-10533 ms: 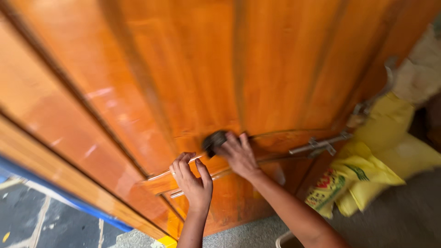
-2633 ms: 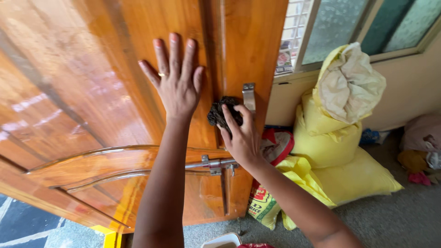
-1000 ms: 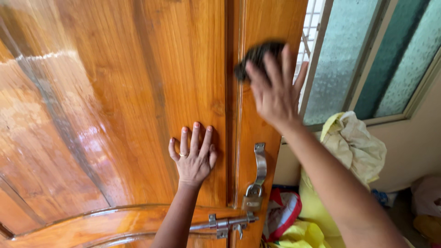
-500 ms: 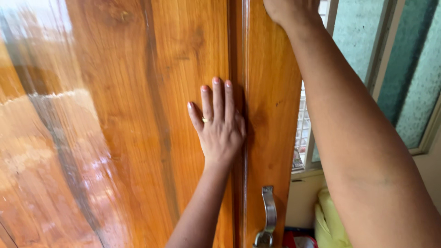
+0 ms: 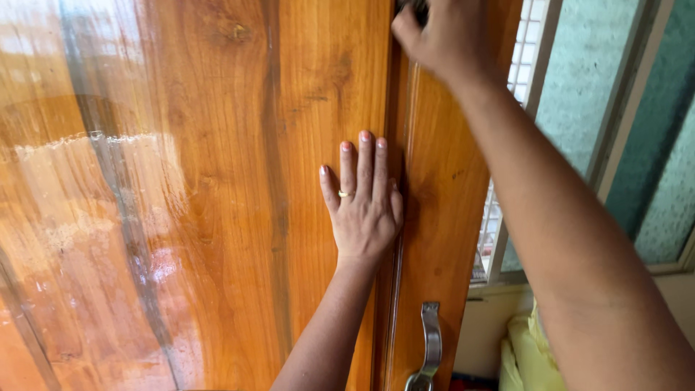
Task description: The person scrubs a wooden door with a dark scouring pad, repeatedly dipping it into a white bucket of liquid. They clean the door surface, the metal latch, and the handle area, focusing on removing dirt from the wood grain and hardware.
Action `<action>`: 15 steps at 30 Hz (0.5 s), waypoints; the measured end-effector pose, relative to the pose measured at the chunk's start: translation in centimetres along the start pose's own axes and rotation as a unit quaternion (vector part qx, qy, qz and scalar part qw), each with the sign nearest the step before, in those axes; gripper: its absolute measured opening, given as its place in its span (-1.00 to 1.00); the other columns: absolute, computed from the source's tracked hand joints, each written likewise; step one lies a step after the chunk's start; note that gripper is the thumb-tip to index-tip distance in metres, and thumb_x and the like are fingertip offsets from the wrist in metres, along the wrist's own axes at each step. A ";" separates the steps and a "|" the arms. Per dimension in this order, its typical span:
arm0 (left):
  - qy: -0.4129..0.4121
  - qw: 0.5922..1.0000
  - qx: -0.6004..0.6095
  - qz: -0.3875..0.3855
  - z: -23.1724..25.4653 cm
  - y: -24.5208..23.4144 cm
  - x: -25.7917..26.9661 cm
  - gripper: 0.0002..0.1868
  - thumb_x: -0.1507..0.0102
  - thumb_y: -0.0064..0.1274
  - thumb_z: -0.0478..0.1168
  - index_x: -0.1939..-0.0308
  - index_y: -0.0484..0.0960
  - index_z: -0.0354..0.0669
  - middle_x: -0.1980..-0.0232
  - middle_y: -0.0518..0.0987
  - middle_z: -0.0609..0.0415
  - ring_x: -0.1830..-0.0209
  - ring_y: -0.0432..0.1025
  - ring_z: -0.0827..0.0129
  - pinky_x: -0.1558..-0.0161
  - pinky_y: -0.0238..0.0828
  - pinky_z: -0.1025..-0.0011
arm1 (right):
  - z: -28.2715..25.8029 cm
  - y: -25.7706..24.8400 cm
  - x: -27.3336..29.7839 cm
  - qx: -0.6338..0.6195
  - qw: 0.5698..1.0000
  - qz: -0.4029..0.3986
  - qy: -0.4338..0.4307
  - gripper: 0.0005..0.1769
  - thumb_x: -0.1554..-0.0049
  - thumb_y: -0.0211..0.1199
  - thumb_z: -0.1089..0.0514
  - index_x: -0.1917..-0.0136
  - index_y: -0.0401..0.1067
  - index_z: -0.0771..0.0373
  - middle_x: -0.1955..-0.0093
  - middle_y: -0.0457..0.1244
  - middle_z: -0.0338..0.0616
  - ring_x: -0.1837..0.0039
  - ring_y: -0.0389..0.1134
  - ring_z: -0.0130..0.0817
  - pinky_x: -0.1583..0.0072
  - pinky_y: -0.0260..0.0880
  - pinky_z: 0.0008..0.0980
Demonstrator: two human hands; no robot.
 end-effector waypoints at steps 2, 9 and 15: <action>-0.002 1.000 0.023 0.020 -0.1 -0.5 -0.2 -0.35 -0.45 -0.23 -0.01 -0.63 0.15 -0.04 -0.70 0.06 0.09 -0.71 -0.17 0.19 -0.62 -0.52 -0.04 | -3.5 -1.6 3.2 -0.003 0.993 0.082 -0.084 -0.93 -0.13 0.25 0.18 0.11 0.41 0.18 -0.02 0.35 -0.04 -0.23 0.34 -0.05 -0.30 0.28 0.10; 0.009 0.980 0.178 0.085 -1.2 -2.9 0.1 -0.40 -0.41 -0.40 -0.06 -0.46 0.45 -0.17 -0.57 0.33 0.05 -0.67 0.05 0.15 -0.63 -0.37 0.04 | -14.5 -2.9 22.9 -0.016 0.995 -0.051 -0.086 -0.69 -0.09 0.25 0.00 0.02 0.50 0.25 -0.26 0.29 0.06 -0.52 0.17 0.05 -0.53 0.02 0.30; 0.016 0.987 0.142 0.081 -1.0 -2.8 0.2 -0.42 -0.43 -0.39 -0.04 -0.42 0.49 -0.20 -0.56 0.35 0.02 -0.65 0.06 0.11 -0.61 -0.34 0.03 | -16.2 -2.3 29.9 0.065 0.975 -0.133 -0.163 -0.78 -0.26 0.17 -0.19 -0.05 0.41 -0.10 -0.36 0.16 -0.21 -0.59 0.02 -0.10 -0.53 -0.30 0.46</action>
Point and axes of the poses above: each hand's wrist, its own x-axis away from the middle knuckle, its own y-axis out of the palm, z = x × y, the point moved 8 cm from there along -x, towards the middle knuckle
